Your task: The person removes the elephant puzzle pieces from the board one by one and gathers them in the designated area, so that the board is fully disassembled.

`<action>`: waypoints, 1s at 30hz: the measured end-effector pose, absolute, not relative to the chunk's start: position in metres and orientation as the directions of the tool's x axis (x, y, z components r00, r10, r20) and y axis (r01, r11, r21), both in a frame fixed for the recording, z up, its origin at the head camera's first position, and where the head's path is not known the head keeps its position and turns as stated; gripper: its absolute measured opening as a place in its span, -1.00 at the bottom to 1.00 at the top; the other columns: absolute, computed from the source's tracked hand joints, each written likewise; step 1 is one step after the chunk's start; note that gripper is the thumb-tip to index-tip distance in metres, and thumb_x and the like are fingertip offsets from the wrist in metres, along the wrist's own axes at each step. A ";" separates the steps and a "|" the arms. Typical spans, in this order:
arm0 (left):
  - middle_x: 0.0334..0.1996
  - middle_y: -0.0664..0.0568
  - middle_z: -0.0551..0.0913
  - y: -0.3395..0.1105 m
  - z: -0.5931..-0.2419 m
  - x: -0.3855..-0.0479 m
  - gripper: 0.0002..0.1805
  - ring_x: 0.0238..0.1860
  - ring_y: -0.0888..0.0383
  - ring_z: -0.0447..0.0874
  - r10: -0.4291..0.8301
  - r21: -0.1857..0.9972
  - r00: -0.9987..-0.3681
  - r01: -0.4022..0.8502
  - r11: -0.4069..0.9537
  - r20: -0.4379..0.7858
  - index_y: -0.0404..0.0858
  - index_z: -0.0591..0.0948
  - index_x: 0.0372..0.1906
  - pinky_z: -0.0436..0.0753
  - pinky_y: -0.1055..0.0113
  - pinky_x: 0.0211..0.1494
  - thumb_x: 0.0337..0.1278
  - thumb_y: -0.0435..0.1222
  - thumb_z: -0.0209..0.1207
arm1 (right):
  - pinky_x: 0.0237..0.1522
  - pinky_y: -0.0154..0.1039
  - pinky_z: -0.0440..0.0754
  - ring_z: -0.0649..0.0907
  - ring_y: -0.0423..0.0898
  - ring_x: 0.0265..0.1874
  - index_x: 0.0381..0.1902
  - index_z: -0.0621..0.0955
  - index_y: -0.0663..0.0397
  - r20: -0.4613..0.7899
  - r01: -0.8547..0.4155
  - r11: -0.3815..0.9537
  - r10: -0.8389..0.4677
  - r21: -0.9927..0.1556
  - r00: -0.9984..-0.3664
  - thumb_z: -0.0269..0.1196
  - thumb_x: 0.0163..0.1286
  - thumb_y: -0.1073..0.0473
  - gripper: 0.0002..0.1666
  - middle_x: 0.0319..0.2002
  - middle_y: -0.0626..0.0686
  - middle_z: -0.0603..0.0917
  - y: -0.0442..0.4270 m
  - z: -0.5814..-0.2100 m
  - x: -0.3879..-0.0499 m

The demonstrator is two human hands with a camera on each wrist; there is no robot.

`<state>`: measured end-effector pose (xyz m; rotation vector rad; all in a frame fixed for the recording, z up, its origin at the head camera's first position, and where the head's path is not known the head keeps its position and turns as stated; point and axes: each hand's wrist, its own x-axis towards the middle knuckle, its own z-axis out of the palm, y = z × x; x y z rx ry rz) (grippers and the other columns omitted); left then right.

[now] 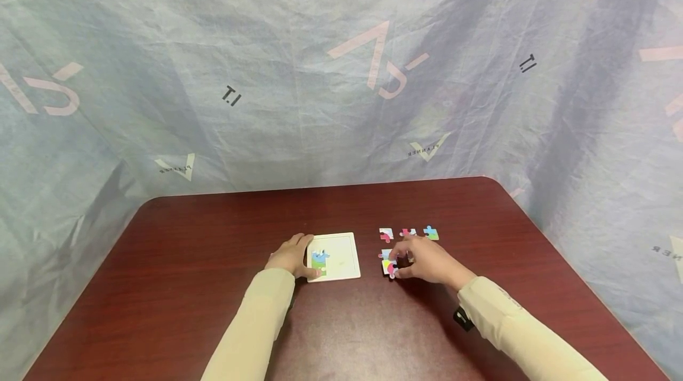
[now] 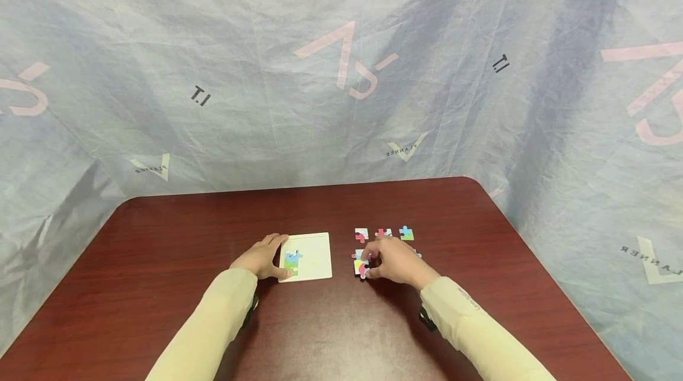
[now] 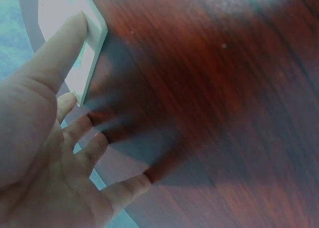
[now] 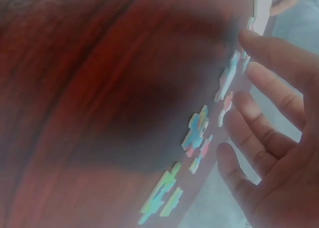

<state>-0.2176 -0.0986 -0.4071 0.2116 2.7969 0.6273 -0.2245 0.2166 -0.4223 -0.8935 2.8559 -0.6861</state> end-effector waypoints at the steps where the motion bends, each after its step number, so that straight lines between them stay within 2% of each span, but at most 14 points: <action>1: 0.48 -0.28 0.27 -0.099 -0.408 -0.218 -0.08 0.46 -0.31 0.26 0.199 0.439 -0.954 0.082 0.895 -0.226 -0.30 0.32 0.50 0.27 -0.38 0.36 0.07 -0.21 0.51 | -0.15 -0.13 0.63 0.63 -0.06 -0.29 -0.24 0.75 -0.04 0.060 -0.524 0.730 -0.559 -0.439 -0.827 0.57 0.10 0.23 -0.74 -0.38 -0.13 0.65 0.217 -0.423 -0.224; 4: 0.48 -0.28 0.27 -0.099 -0.409 -0.219 -0.09 0.45 -0.31 0.26 0.201 0.441 -0.954 0.085 0.894 -0.223 -0.30 0.32 0.50 0.27 -0.38 0.36 0.07 -0.21 0.51 | -0.02 -0.02 0.63 0.66 0.06 -0.06 -0.23 0.76 -0.06 0.044 -0.515 0.732 -0.556 -0.446 -0.830 0.57 0.12 0.22 -0.75 -0.43 -0.13 0.61 0.219 -0.424 -0.222; 6: 0.48 -0.29 0.27 -0.099 -0.409 -0.219 -0.09 0.46 -0.31 0.26 0.201 0.441 -0.954 0.085 0.894 -0.224 -0.30 0.32 0.50 0.27 -0.38 0.36 0.07 -0.21 0.51 | -0.02 -0.01 0.62 0.61 0.17 0.11 -0.23 0.75 -0.08 0.036 -0.509 0.735 -0.554 -0.448 -0.832 0.57 0.12 0.22 -0.74 -0.45 -0.13 0.58 0.220 -0.425 -0.220; 8: 0.48 -0.29 0.27 -0.098 -0.409 -0.219 -0.09 0.46 -0.31 0.25 0.200 0.440 -0.954 0.084 0.894 -0.223 -0.30 0.32 0.50 0.27 -0.38 0.36 0.08 -0.22 0.50 | -0.18 -0.11 0.58 0.63 0.16 0.05 -0.23 0.75 -0.10 0.026 -0.501 0.741 -0.549 -0.448 -0.836 0.57 0.11 0.20 -0.73 -0.44 -0.12 0.55 0.221 -0.426 -0.219; 10: 0.48 -0.29 0.27 -0.098 -0.408 -0.219 -0.09 0.46 -0.31 0.25 0.199 0.440 -0.954 0.083 0.894 -0.223 -0.30 0.32 0.50 0.27 -0.38 0.36 0.08 -0.22 0.50 | -0.30 -0.20 0.50 0.63 0.04 -0.12 -0.22 0.75 -0.11 0.022 -0.494 0.743 -0.544 -0.452 -0.839 0.58 0.10 0.20 -0.72 -0.42 -0.11 0.53 0.221 -0.427 -0.218; 13: 0.48 -0.29 0.27 -0.098 -0.408 -0.219 -0.09 0.46 -0.31 0.26 0.199 0.440 -0.955 0.084 0.894 -0.222 -0.30 0.32 0.50 0.28 -0.38 0.36 0.07 -0.22 0.51 | -0.36 -0.27 0.46 0.53 -0.11 -0.35 -0.22 0.75 -0.11 0.026 -0.496 0.734 -0.548 -0.464 -0.836 0.58 0.09 0.20 -0.71 -0.38 -0.10 0.52 0.222 -0.428 -0.218; 23: 0.46 -0.25 0.31 -0.103 -0.431 -0.231 -0.06 0.43 -0.29 0.31 0.211 0.431 -0.959 0.112 0.895 -0.190 -0.26 0.32 0.50 0.33 -0.38 0.32 0.03 -0.15 0.52 | -0.34 -0.28 0.50 0.53 -0.13 -0.35 -0.16 0.76 -0.01 0.034 -0.513 0.705 -0.572 -0.491 -0.819 0.58 0.09 0.22 -0.68 -0.37 -0.10 0.56 0.224 -0.429 -0.221; 30: 0.47 -0.28 0.30 -0.098 -0.408 -0.218 -0.07 0.44 -0.31 0.28 0.191 0.436 -0.959 0.083 0.896 -0.210 -0.30 0.33 0.49 0.29 -0.36 0.36 0.03 -0.22 0.53 | -0.33 -0.29 0.55 0.60 -0.12 -0.35 -0.14 0.74 0.07 0.072 -0.491 0.669 -0.550 -0.558 -0.832 0.52 0.20 0.21 -0.74 -0.30 -0.07 0.69 0.222 -0.429 -0.225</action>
